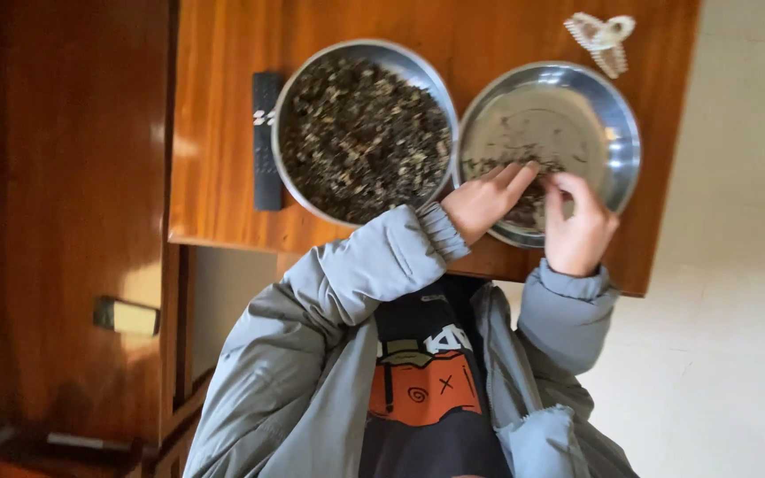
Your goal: Sorting through dried tea leaves to remove stems and debris by hand into separate metal trays.
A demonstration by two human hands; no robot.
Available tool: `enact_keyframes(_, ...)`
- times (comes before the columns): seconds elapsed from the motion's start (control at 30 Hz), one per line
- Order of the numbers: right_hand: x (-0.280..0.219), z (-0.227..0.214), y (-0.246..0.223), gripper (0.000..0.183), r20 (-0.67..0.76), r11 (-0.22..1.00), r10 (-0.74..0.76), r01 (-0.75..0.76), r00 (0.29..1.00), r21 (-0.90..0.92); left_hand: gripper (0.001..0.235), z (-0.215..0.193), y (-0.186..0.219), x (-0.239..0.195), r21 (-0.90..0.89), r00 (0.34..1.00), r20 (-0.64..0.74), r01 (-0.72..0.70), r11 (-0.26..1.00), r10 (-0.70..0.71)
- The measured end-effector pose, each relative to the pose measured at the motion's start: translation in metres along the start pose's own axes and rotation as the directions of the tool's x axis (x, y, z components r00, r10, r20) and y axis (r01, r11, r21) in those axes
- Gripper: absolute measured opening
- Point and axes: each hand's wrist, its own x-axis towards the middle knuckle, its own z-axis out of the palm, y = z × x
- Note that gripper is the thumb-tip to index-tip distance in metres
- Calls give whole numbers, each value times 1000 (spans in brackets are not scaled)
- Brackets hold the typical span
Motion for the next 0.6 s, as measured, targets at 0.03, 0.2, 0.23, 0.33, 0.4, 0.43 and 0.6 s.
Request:
enact_keyframes(0.03,1,0,-4,17,18,1000,-4,4,1000,10,40,4,-8,-5,0,1000,2,21,1000,-21)
enact_keyframes(0.2,0,9,0,18,49,993,-28,22,998,114,33,-30,-45,-35,299,987,-159,45,953,3)
enact_keyframes(0.23,0,10,2,18,56,993,-27,21,998,114,33,-62,-47,-44,296,988,-157,50,954,-2)
enact_keyframes(0.33,-2,15,7,14,45,988,-52,45,998,149,44,-132,-59,-73,279,980,-38,198,940,-195)
enact_keyframes(0.4,-3,21,10,9,31,984,-71,64,997,169,81,-140,-74,-97,600,933,-98,333,727,-346)
enact_keyframes(0.43,-1,21,5,9,33,984,-68,61,997,168,81,-144,-80,-100,600,933,-95,331,728,-346)
enact_keyframes(0.6,3,30,-10,5,59,975,-115,101,992,199,87,-138,-99,-101,615,799,179,365,699,-574)
